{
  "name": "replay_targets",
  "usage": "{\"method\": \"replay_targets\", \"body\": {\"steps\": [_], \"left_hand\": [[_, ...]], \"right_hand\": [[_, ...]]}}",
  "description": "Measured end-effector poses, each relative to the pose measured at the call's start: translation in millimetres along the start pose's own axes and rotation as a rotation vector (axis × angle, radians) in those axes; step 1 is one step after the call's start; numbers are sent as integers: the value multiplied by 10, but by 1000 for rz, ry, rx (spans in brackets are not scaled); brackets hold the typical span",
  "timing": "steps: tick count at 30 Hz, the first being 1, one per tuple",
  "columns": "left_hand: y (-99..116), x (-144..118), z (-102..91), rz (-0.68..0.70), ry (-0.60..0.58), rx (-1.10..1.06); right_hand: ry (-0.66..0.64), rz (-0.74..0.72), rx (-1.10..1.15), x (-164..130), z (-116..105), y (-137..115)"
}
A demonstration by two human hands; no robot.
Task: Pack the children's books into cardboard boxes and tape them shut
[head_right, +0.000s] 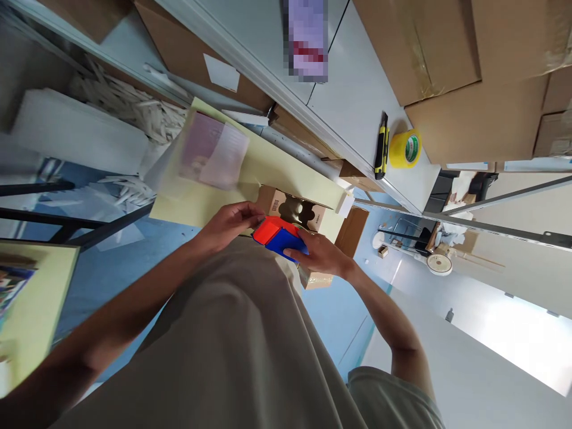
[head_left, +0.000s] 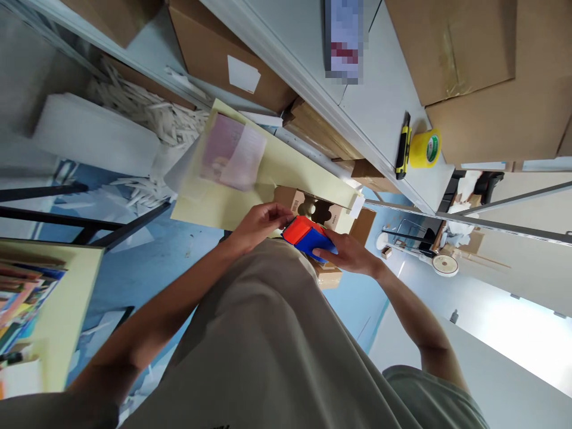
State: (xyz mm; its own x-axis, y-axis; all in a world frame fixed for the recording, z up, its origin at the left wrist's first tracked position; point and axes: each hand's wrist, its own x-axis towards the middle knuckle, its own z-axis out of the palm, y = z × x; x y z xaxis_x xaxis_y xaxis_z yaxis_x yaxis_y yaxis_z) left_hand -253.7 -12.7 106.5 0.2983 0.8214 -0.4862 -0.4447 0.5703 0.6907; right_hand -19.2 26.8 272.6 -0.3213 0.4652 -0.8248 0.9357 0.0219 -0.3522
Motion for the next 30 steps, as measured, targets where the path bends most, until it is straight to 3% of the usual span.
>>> {"method": "replay_targets", "body": {"steps": [7, 11, 15, 20, 26, 30], "left_hand": [[-248, 20, 81, 46, 185, -54], [-368, 227, -34, 105, 319, -88], [-552, 510, -104, 90, 318, -165], [-751, 709, -74, 90, 352, -199], [-886, 818, -105, 60, 472, -184], [-977, 870, -102, 25, 478, -206]], "right_hand": [[-97, 65, -32, 9, -270, -97], [-169, 128, -31, -155, -635, -77], [-167, 242, -95, -246, -881, -130], [-92, 265, -212, -72, -856, -284], [-107, 266, -264, 201, -748, -331], [-110, 277, -296, 287, -719, -336]]}}
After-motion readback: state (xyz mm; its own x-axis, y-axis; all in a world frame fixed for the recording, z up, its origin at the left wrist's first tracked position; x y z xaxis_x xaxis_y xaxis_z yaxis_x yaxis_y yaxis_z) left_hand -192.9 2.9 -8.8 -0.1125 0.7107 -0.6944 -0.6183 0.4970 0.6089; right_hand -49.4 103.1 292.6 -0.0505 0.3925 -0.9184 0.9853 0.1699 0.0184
